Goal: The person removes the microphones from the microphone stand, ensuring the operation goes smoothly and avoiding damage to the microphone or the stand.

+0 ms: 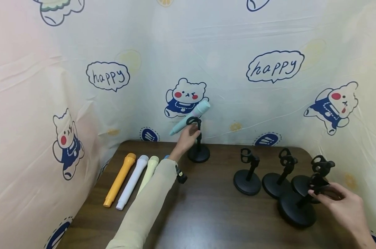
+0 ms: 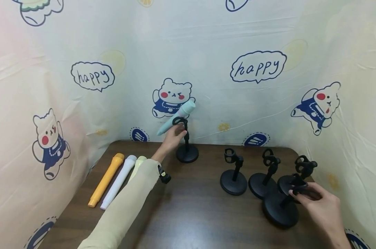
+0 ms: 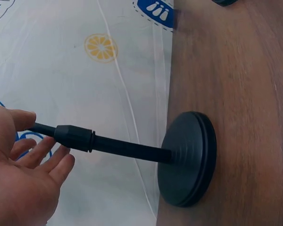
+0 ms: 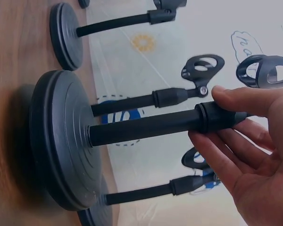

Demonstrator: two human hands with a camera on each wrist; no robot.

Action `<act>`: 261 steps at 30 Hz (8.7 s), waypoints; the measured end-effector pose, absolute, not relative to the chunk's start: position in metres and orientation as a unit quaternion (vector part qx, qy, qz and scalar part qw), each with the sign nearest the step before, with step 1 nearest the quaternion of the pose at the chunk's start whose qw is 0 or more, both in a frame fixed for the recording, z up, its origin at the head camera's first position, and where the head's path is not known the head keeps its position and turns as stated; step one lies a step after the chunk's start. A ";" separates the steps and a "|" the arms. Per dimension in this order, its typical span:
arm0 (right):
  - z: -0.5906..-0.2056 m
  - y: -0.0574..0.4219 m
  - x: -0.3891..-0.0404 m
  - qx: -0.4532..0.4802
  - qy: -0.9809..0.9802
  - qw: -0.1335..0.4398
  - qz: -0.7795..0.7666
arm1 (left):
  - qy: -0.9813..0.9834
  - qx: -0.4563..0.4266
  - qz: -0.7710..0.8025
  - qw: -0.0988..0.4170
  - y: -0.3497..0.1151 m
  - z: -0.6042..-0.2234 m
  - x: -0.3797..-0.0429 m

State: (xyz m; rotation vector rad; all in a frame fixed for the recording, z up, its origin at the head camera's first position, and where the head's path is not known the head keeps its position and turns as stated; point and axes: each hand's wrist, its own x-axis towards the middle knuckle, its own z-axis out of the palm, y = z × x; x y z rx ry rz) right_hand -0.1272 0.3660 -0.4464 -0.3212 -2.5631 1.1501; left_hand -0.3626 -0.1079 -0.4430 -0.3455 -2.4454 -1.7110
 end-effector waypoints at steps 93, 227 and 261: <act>-0.416 0.366 -0.113 0.000 -0.888 0.327 0.323 | -0.842 -0.074 -0.489 0.215 -0.095 -0.443 -0.327; -0.476 0.126 -0.233 0.229 -0.845 0.099 0.472 | -0.827 -0.271 -0.480 0.109 -0.092 -0.411 -0.245; -0.472 0.128 -0.232 0.198 -0.842 0.078 0.495 | -0.694 -0.175 -0.698 0.018 -0.083 -0.453 -0.244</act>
